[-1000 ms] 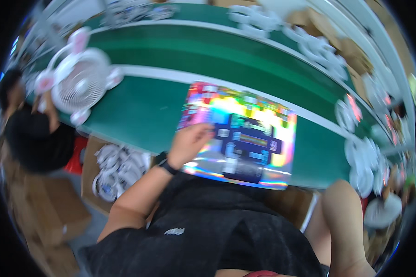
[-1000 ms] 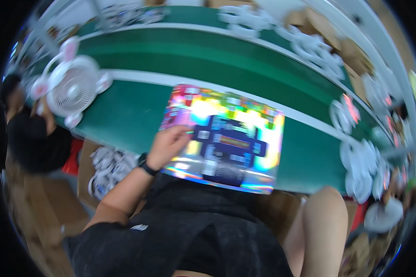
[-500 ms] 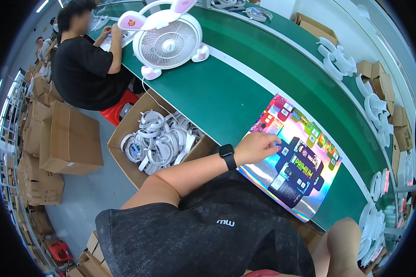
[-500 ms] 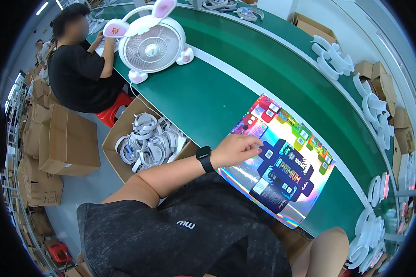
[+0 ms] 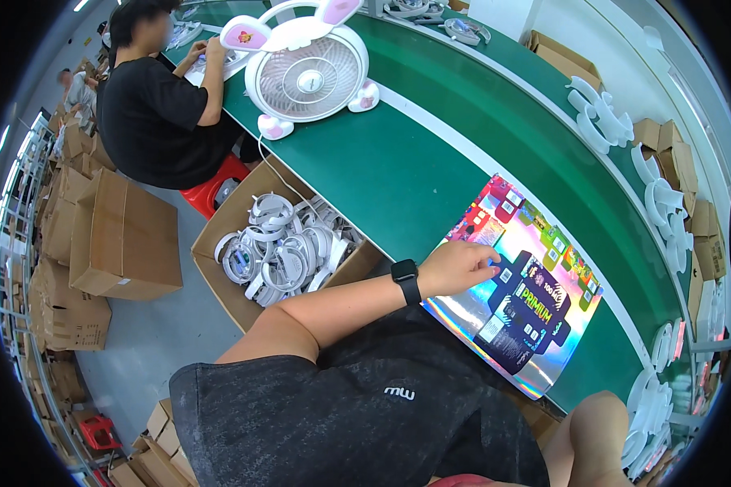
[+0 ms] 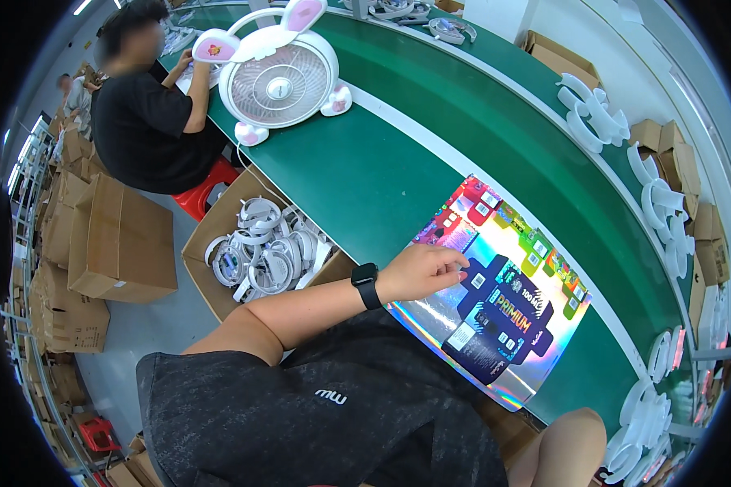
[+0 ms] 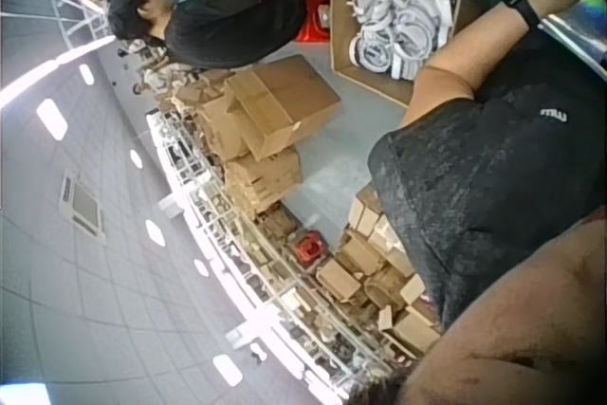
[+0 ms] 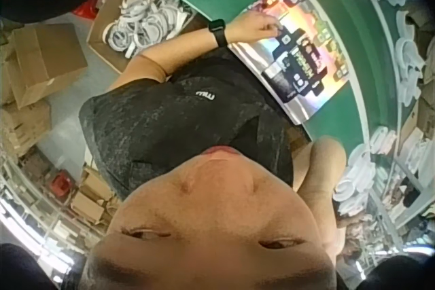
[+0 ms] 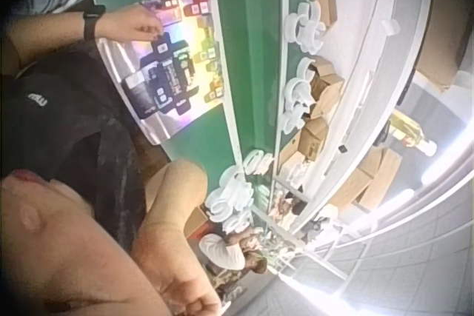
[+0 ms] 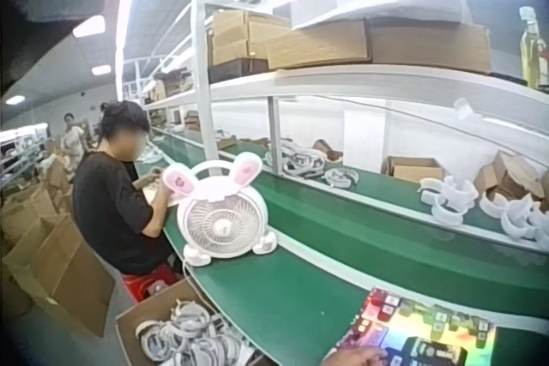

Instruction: Assembling circular LED ring light components and connecting internal wiring at a factory workstation.

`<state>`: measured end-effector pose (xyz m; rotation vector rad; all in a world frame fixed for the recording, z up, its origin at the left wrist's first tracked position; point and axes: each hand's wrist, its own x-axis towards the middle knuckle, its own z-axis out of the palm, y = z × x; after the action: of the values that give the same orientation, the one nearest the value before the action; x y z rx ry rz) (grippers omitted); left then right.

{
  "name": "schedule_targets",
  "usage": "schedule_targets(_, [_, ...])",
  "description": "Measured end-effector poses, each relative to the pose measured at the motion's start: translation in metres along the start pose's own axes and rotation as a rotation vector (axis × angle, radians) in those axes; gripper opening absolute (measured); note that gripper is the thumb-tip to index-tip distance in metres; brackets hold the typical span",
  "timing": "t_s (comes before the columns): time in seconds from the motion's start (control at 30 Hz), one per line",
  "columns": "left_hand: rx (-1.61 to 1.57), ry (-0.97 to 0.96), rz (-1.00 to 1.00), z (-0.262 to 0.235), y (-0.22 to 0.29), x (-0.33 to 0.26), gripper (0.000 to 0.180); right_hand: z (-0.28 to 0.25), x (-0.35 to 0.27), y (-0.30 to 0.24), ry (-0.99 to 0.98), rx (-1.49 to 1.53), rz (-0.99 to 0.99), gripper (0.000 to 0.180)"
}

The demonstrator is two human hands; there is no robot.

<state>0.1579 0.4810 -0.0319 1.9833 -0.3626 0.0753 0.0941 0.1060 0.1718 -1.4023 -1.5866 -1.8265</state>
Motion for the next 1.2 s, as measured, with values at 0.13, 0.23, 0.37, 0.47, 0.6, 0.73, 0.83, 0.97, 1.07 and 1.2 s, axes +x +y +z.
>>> schedule_targets(0.13, [-0.009, -0.015, 0.003, 0.002, 0.001, 0.006, 0.023, 0.006, -0.007, 0.005, -0.054, -0.023, -0.031, 0.064])
schedule_targets(0.23, [-0.011, -0.024, 0.028, 0.003, 0.003, 0.009, 0.024, 0.012, -0.028, 0.034, -0.076, -0.047, -0.057, 0.067])
schedule_targets(0.37, [-0.003, 0.0, -0.059, 0.001, -0.006, -0.001, 0.025, 0.126, 0.006, 0.014, -0.037, -0.031, -0.075, 0.072])
schedule_targets(0.47, [0.092, -0.076, -0.038, 0.002, -0.006, 0.008, 0.028, 0.098, -0.064, -0.016, -0.289, -0.076, 0.809, 0.078])
schedule_targets(0.6, [0.184, -0.462, -0.063, -0.003, 0.009, 0.045, 0.043, 0.08, -0.2, -0.083, -0.725, -0.044, 1.318, 0.063])
schedule_targets(0.73, [0.237, -0.43, 0.051, 0.005, 0.047, 0.082, 0.053, 0.095, -0.167, -0.085, -0.951, 0.0, 1.195, 0.065])
schedule_targets(0.83, [0.07, -0.249, 0.069, 0.043, 0.052, 0.124, 0.051, 0.097, -0.169, -0.083, -0.995, 0.02, 1.244, 0.06])
schedule_targets(0.97, [0.278, -0.048, 0.048, 0.084, 0.036, 0.157, 0.054, 0.116, -0.175, -0.056, -0.926, -0.114, 1.365, 0.025])
schedule_targets(1.07, [0.702, -0.02, 0.049, 0.113, -0.011, 0.162, 0.055, 0.154, -0.179, -0.017, -0.781, -0.091, 1.319, 0.027])
schedule_targets(1.2, [0.635, -0.138, 0.125, 0.105, 0.0, 0.16, 0.052, 0.186, -0.227, 0.003, -0.698, -0.434, 1.098, 0.028])
